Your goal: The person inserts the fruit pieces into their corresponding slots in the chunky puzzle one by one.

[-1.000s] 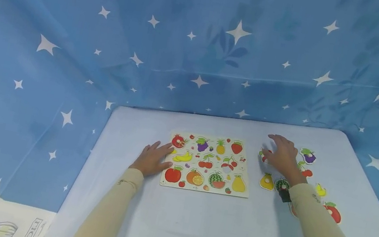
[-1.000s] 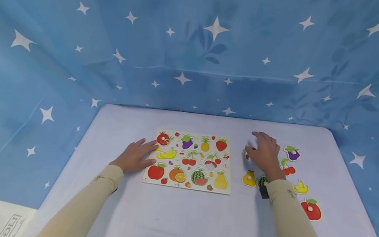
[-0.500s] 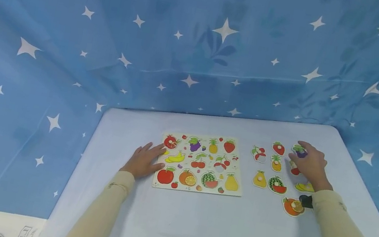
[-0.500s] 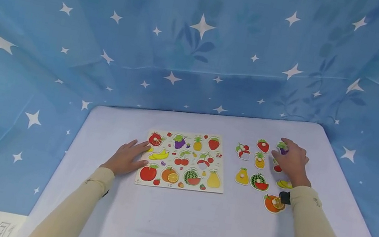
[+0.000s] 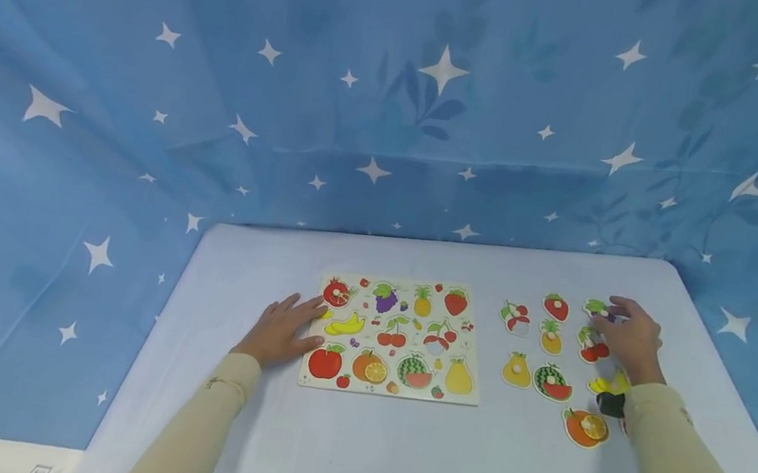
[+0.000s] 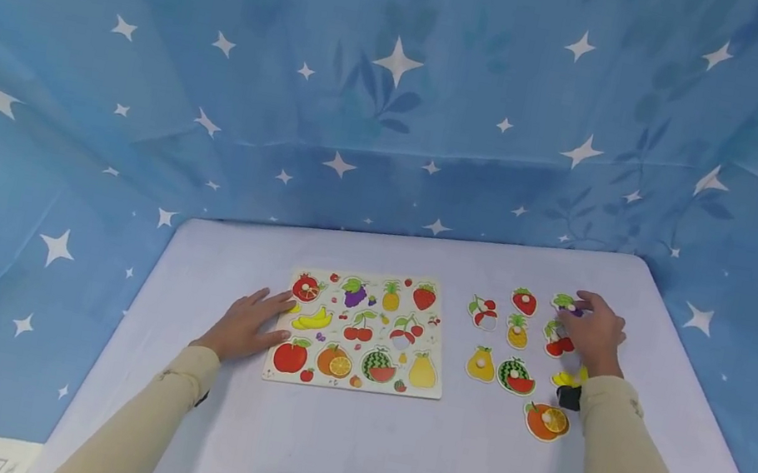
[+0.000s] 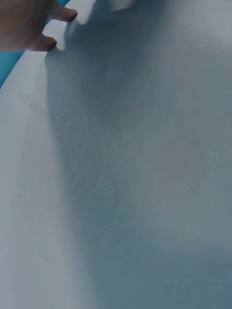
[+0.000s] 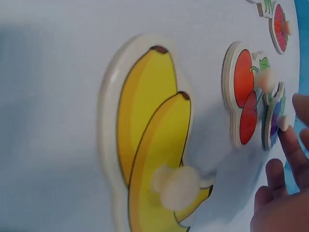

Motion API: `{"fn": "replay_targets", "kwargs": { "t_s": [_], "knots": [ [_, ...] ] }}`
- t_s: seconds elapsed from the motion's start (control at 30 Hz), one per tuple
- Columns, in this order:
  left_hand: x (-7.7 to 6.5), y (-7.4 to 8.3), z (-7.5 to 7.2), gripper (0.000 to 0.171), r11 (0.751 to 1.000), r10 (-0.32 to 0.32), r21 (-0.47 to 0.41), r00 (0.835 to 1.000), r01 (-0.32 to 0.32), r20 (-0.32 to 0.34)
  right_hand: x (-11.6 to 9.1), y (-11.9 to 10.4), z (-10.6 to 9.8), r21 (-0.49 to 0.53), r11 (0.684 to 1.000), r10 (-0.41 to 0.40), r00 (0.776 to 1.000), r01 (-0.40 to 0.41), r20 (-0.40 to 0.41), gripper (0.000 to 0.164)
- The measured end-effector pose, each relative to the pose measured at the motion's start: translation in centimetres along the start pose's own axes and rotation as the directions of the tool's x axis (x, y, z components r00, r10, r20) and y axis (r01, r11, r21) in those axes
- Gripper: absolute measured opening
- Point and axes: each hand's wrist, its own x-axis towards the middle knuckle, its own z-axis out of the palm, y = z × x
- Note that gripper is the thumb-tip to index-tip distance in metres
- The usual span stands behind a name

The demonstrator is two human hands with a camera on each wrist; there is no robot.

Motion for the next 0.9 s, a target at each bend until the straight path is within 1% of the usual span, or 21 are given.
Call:
{"fn": "replay_targets", "kwargs": {
  "t_s": [0.17,0.27,0.4,0.5,0.63,0.73,0.9],
  "knots": [
    [-0.3,0.2,0.0,0.071,1.000,0.011,0.001,1.000,-0.011,-0.029,0.9,-0.2,1.0,-0.007,0.998,0.057,0.997,-0.057,-0.052,0.053],
    [-0.3,0.4,0.0,0.070,1.000,0.011,0.018,1.000,-0.010,-0.026,1.2,-0.1,1.3,-0.013,0.996,0.084,0.993,-0.086,-0.077,0.049],
    [-0.4,0.5,-0.2,0.070,1.000,-0.009,0.023,1.000,0.010,-0.028,2.0,-0.3,1.6,-0.020,0.995,0.096,0.993,-0.098,-0.068,0.048],
    [-0.5,0.6,-0.2,0.070,1.000,-0.010,0.020,0.999,0.011,-0.031,1.6,-0.2,1.3,-0.012,0.994,0.109,0.992,-0.110,-0.058,0.048],
    [-0.6,0.6,-0.2,0.070,1.000,-0.012,0.028,0.999,0.013,-0.034,1.2,-0.5,0.9,0.005,0.995,0.097,0.994,-0.097,-0.049,0.046],
    [-0.5,0.5,-0.1,0.069,1.000,0.006,0.029,0.999,-0.005,-0.044,0.8,-1.0,0.8,0.002,0.997,0.083,0.995,-0.083,-0.052,0.043],
    [-0.5,-0.1,0.4,0.069,0.999,0.030,0.043,0.997,-0.027,-0.069,0.4,-2.8,1.2,-0.002,1.000,0.012,0.996,-0.012,-0.088,0.033]
  ]
}}
